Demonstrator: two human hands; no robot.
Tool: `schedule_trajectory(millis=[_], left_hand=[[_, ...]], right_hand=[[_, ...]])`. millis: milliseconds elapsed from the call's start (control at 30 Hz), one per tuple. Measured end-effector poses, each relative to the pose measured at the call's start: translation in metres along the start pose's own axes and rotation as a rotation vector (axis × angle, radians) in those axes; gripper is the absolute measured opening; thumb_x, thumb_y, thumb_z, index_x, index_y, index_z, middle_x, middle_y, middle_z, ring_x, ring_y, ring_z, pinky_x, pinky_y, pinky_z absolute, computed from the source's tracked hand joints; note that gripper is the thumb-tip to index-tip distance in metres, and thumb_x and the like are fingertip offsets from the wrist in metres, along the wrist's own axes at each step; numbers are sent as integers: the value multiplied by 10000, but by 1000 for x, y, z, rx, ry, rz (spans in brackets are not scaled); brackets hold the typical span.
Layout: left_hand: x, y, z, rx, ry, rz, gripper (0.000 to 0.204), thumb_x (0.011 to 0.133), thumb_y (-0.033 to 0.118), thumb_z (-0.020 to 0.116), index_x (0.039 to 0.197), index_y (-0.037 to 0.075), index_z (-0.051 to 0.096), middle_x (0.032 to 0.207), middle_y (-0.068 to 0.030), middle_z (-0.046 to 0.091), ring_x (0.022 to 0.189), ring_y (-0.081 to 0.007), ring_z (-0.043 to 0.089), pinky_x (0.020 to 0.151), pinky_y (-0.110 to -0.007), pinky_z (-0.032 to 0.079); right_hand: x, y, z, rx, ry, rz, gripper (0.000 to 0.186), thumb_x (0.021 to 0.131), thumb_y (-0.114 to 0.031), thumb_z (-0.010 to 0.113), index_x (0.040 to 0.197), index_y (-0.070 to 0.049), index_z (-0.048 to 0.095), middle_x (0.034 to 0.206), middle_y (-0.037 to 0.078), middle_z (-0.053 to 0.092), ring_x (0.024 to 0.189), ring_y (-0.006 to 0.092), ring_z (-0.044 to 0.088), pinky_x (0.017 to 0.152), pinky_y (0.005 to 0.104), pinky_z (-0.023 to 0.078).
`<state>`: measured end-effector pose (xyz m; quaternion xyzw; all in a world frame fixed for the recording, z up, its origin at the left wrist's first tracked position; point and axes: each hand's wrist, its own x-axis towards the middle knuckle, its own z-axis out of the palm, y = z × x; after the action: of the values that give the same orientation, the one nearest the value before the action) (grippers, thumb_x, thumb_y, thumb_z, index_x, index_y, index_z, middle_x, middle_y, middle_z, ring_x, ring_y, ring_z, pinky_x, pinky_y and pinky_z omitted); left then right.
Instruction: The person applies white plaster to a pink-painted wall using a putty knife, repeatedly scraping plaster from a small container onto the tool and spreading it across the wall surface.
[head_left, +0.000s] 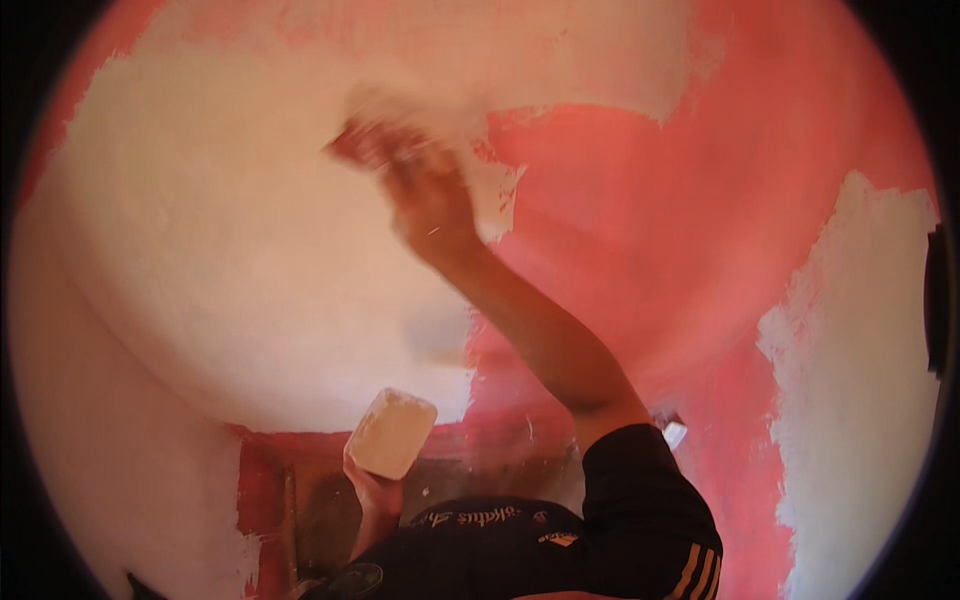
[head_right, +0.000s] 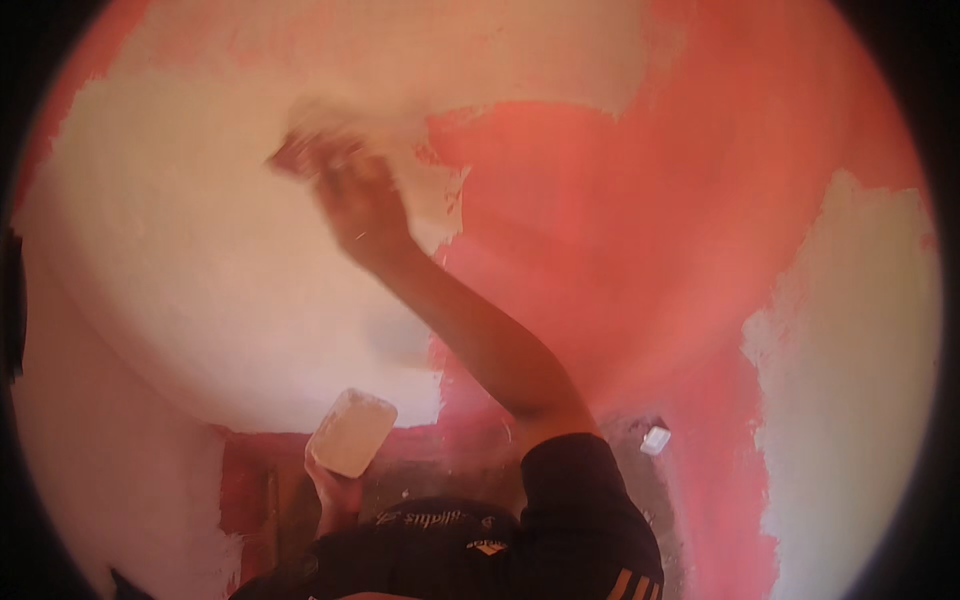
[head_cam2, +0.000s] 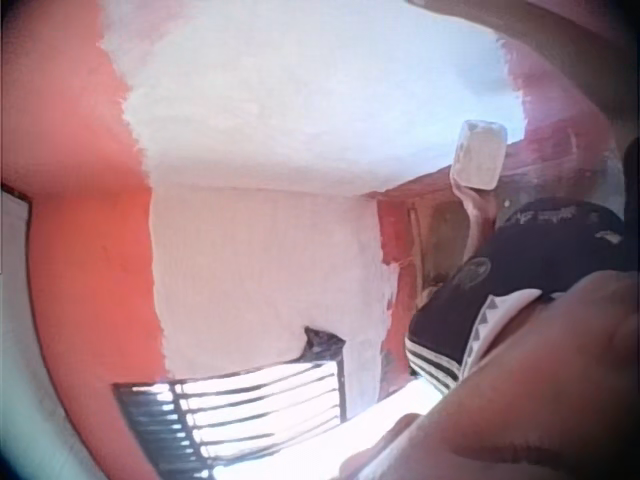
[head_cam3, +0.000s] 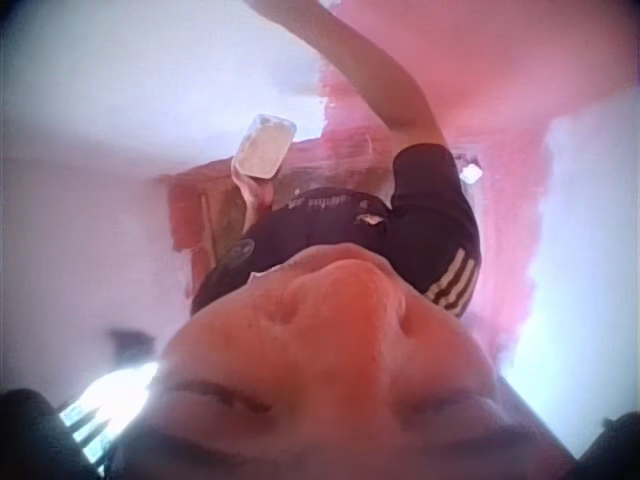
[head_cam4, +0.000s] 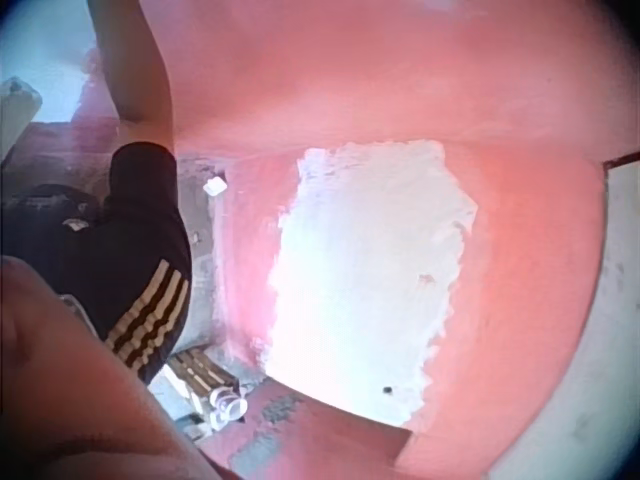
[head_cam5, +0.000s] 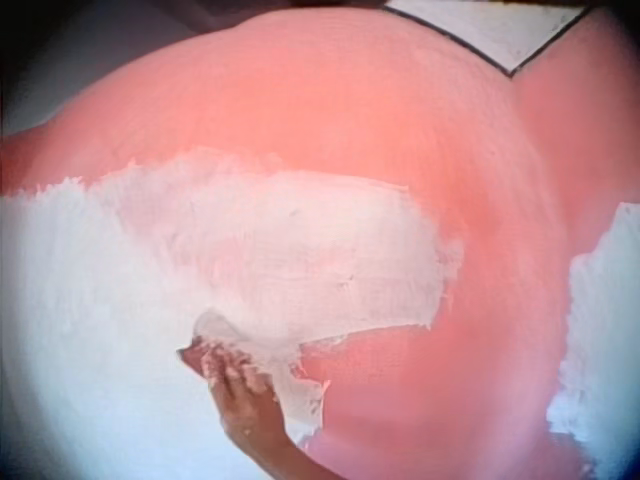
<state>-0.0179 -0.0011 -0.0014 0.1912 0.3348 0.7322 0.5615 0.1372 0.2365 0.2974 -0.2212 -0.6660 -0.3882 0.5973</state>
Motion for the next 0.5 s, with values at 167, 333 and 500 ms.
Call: schedule_trajectory(millis=[167, 333, 500], left_hand=[[-6, 36, -25, -66, -21, -101, 627, 1011, 623, 328, 1413, 170, 492, 1345, -46, 593, 1178, -263, 608, 866, -451, 535], [-5, 54, -80, -45, 44, -8, 658, 1009, 629, 308, 1405, 140, 500, 1302, -72, 616, 1162, -280, 625, 847, -452, 546], [0, 84, -93, -50, 70, -102, 703, 1008, 641, 256, 1396, 107, 499, 1235, -89, 640, 1097, -295, 648, 824, -441, 555]], right_hand=[[-23, 22, -19, 7, 212, 52, 335, 858, 108, 545, 1163, 8, 639, 955, 145, 647, 769, 262, 592, 693, 400, 497], [12, 119, -113, -422, 507, 504, 382, 1040, -235, 466, 1326, -27, 611, 1104, 190, 703, 905, 365, 695, 754, 445, 558], [-37, 63, -14, -440, 298, 255, 476, 801, 81, 510, 1219, -71, 681, 1015, 145, 701, 893, 321, 646, 815, 414, 532]])
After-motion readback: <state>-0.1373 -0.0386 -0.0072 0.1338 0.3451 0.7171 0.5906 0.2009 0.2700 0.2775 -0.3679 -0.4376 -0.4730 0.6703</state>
